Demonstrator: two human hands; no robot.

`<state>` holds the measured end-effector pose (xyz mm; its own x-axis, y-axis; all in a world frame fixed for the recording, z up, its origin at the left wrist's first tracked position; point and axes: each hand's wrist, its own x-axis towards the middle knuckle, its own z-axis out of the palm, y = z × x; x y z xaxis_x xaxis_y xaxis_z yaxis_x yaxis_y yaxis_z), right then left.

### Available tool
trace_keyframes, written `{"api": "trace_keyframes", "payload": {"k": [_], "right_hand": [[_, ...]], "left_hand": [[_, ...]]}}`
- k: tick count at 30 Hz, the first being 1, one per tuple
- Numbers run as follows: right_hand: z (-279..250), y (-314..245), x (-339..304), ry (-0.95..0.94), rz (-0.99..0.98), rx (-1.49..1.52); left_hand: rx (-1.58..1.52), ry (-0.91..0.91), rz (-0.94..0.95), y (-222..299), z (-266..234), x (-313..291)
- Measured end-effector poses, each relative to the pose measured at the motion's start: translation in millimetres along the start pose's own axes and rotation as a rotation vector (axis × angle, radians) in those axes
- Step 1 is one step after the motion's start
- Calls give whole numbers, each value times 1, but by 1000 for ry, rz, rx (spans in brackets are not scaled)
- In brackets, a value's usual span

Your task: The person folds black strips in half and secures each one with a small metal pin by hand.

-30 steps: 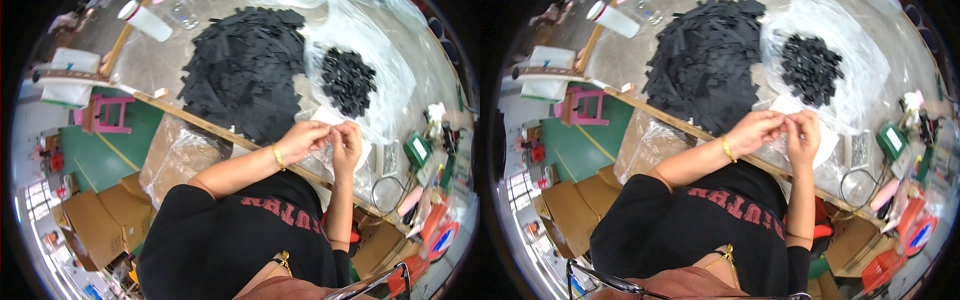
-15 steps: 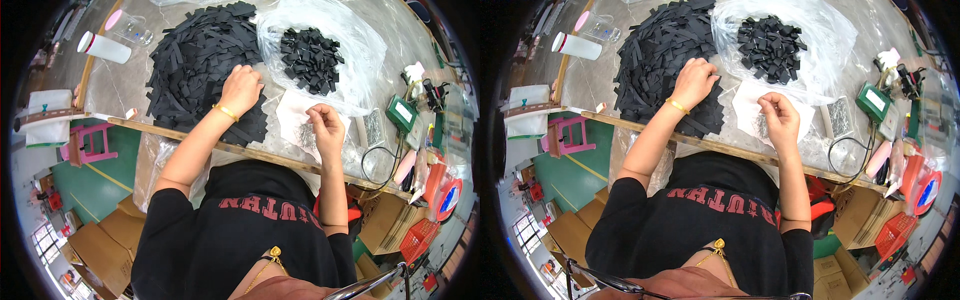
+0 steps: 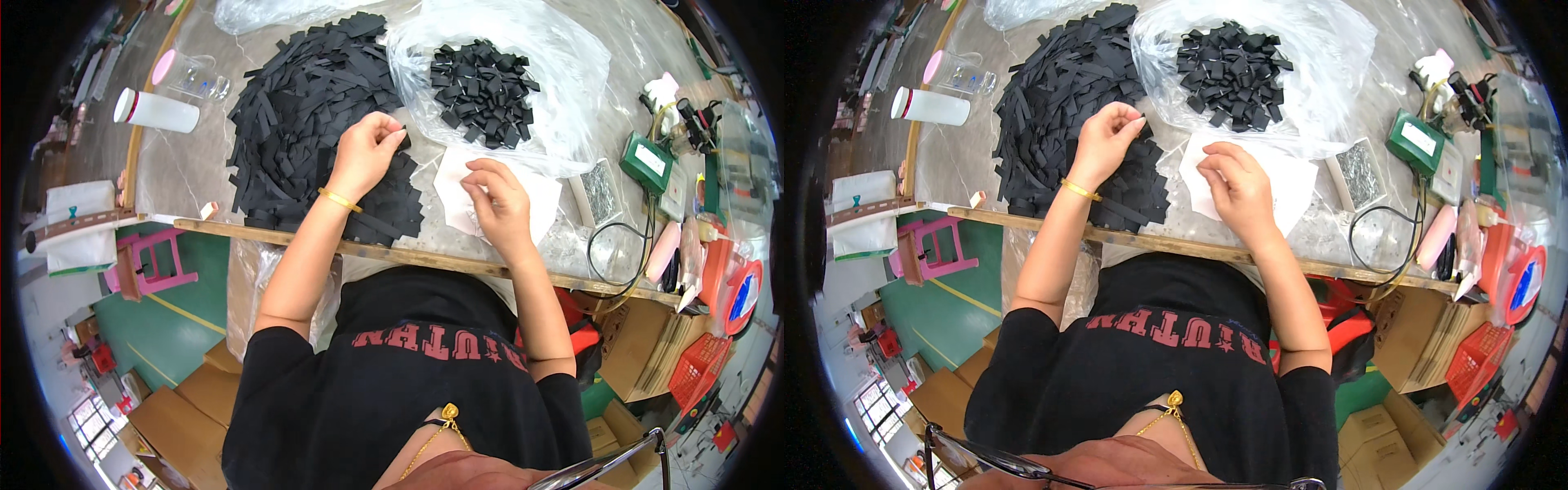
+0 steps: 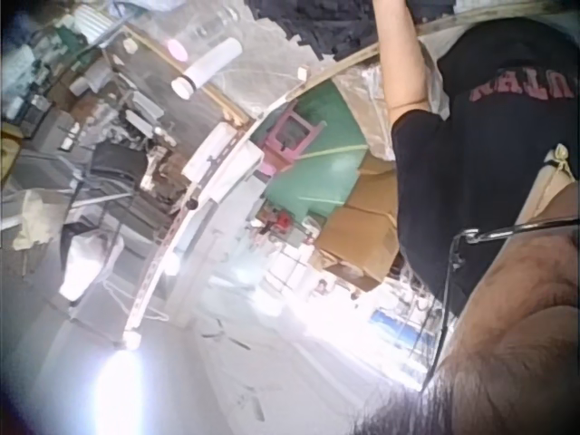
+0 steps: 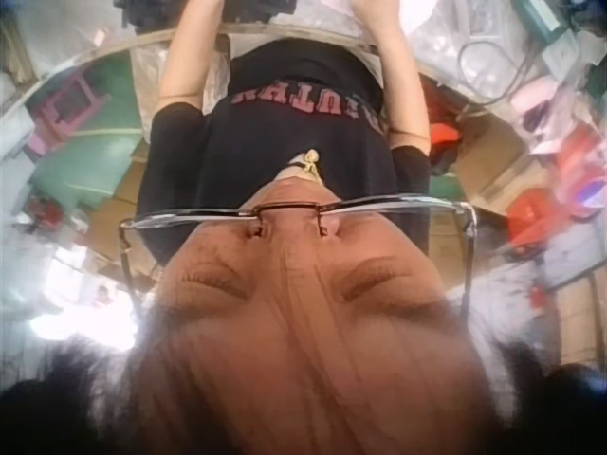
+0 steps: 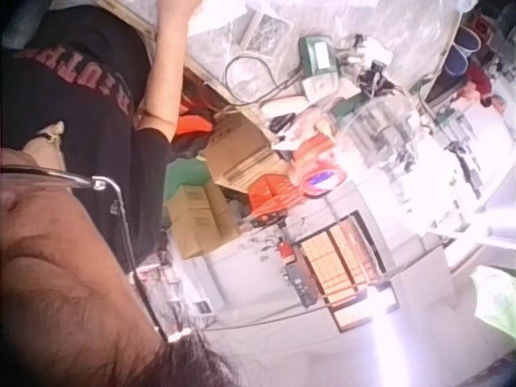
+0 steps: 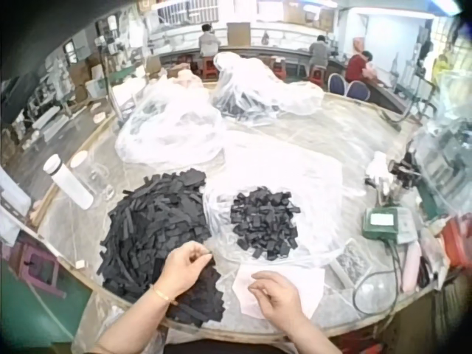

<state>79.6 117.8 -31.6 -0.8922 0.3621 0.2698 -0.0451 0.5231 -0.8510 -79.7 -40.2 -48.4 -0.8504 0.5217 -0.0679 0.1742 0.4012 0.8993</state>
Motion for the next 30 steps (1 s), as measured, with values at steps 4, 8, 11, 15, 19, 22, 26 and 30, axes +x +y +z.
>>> {"api": "trace_keyframes", "payload": {"k": [4, 8, 11, 15, 19, 22, 26, 30], "right_hand": [[7, -1, 14, -23, -415, -222], [11, -2, 19, -25, -624, -234], [8, -5, 17, -71, -531, -192], [7, -14, 13, -76, -205, -12], [0, -23, 12, -175, 123, 94], [-2, -29, 15, -171, 90, 38], [-2, -34, 19, -166, 71, -76], [-3, -36, 20, -158, 58, -84]], "left_hand": [[-619, -258, -285, 16, -9, -7], [-781, -354, -367, 27, -4, -16], [-659, -313, -292, 31, 4, -22], [-662, -238, -201, 36, 19, -31], [-618, -186, -161, 38, 27, -38], [-648, -173, -159, 39, 30, -39], [-702, -171, -214, 41, 30, -39], [-780, -176, -188, 43, 30, -42]]}}
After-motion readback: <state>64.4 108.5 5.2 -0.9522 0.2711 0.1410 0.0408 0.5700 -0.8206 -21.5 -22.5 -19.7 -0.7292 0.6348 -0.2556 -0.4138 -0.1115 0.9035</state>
